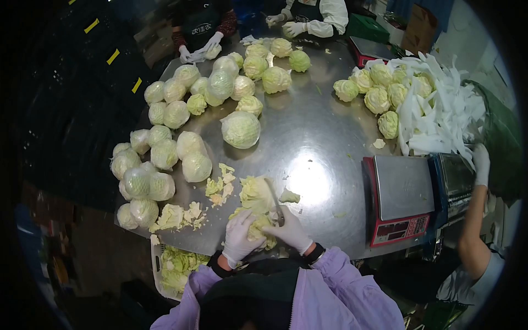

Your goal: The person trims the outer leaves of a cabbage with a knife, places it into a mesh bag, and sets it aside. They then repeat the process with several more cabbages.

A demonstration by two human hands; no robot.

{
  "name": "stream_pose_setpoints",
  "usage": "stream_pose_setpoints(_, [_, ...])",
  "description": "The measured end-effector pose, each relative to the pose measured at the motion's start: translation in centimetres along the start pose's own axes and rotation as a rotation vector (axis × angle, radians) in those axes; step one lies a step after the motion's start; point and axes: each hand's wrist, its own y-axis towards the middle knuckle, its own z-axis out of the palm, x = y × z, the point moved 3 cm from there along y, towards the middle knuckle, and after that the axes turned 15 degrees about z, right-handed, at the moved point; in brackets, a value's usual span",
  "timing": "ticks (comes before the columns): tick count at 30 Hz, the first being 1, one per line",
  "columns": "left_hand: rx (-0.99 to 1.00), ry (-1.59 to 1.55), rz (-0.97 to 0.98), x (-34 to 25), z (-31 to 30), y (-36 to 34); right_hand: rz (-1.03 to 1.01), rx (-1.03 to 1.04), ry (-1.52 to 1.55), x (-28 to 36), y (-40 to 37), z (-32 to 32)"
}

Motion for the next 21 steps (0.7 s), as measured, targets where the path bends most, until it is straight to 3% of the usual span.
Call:
stream_pose_setpoints(2, [-0.01,0.013,-0.005,0.4,0.4,-0.4,-0.462,-0.301,-0.61,1.6,-0.8,1.7])
stream_pose_setpoints(7, [-0.073,0.032,-0.011,1.2,0.2,-1.1,-0.352,-0.256,-0.657,-0.7,2.4,1.3])
stream_pose_setpoints(9, [-0.099,-0.108,-0.064,2.0,-0.8,-1.3,0.062,-0.319,-0.248,-2.2,5.0,-2.6])
stream_pose_setpoints(10, [-0.097,-0.108,-0.063,2.5,-0.9,-1.9,0.031,-0.326,-0.149,-4.0,6.6,-4.2])
stream_pose_setpoints(12, [-0.174,-0.196,-0.046,4.0,-0.6,-3.3,0.076,-0.339,-0.591,-4.5,7.2,-5.8])
stream_pose_setpoints(13, [-0.197,-0.263,-0.114,4.6,-0.8,-4.0,0.081,-0.337,-0.591,-3.1,6.1,-5.3])
stream_pose_setpoints(15, [-0.223,-0.249,-0.156,4.9,-0.8,-4.8,-0.27,-0.469,-0.648,0.4,2.7,-3.7])
stream_pose_setpoints(16, [-0.256,-0.232,-0.187,5.0,-1.0,-5.0,-0.266,-0.466,-0.644,1.0,1.8,-2.5])
stream_pose_setpoints(18, [-0.236,-0.228,-0.21,4.7,-0.5,-5.1,-0.478,-0.289,-0.762,1.4,0.1,1.0])
stream_pose_setpoints(20, [-0.242,-0.165,-0.169,4.2,-0.3,-4.8,-0.446,-0.093,-0.667,0.1,0.3,3.7])
stream_pose_setpoints(21, [-0.242,-0.165,-0.167,4.6,-0.2,-5.0,-0.473,-0.155,-0.674,-0.8,1.1,4.1])
